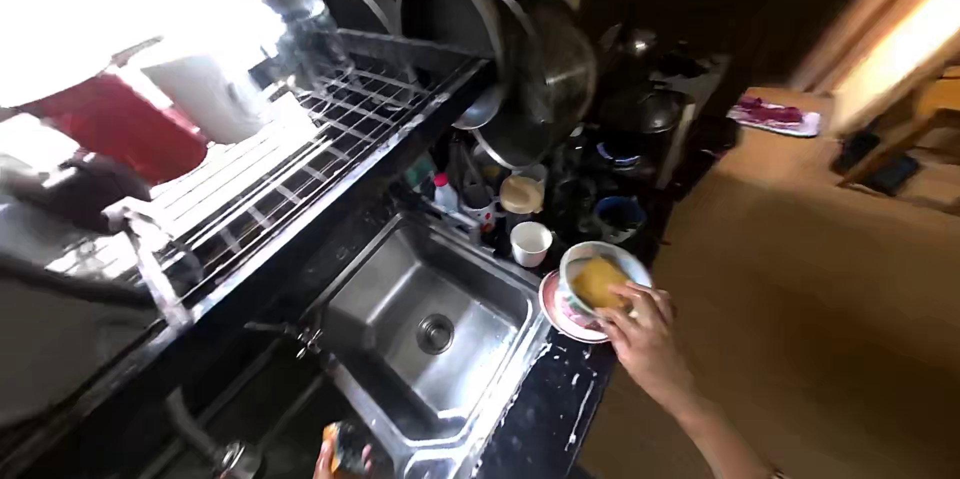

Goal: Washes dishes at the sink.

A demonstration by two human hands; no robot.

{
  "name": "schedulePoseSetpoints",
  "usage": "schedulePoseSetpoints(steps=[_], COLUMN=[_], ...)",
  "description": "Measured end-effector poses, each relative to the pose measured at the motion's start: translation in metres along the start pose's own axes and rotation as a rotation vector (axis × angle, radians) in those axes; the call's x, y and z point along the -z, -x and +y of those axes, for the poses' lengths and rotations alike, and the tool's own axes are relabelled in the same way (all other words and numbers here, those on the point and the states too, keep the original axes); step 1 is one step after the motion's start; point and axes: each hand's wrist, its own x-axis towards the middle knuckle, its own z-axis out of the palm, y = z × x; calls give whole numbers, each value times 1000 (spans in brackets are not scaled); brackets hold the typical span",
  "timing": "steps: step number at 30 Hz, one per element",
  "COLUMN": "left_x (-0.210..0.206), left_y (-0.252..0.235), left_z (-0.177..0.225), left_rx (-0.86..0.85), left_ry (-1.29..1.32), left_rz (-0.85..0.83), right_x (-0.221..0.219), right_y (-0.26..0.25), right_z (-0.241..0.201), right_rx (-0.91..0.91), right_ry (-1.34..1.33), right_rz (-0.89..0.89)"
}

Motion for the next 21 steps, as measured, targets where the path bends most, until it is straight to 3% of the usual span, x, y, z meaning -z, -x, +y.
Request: schedulePoseSetpoints(steps=[5,8,14,18,21], left_x=[-10,11,46,75,101], left_y=[27,43,64,63,55], left_z=[12,10,-3,-5,21], left_rx=[-58,-52,-20,-106,-245], left_ry=[-183,-49,149,-28,-101], left_rz=[268,278,273,295,366], right_x=[29,26,-22,-75,-105], right_y=[-18,-27,-18,9,31], right_z=[-21,-42,-123,-187,-227], right_rx=[206,324,559,697,787], right_ry=[-139,-246,-409,-512,-543], right_rz=[-83,-205,-535,-563,-633])
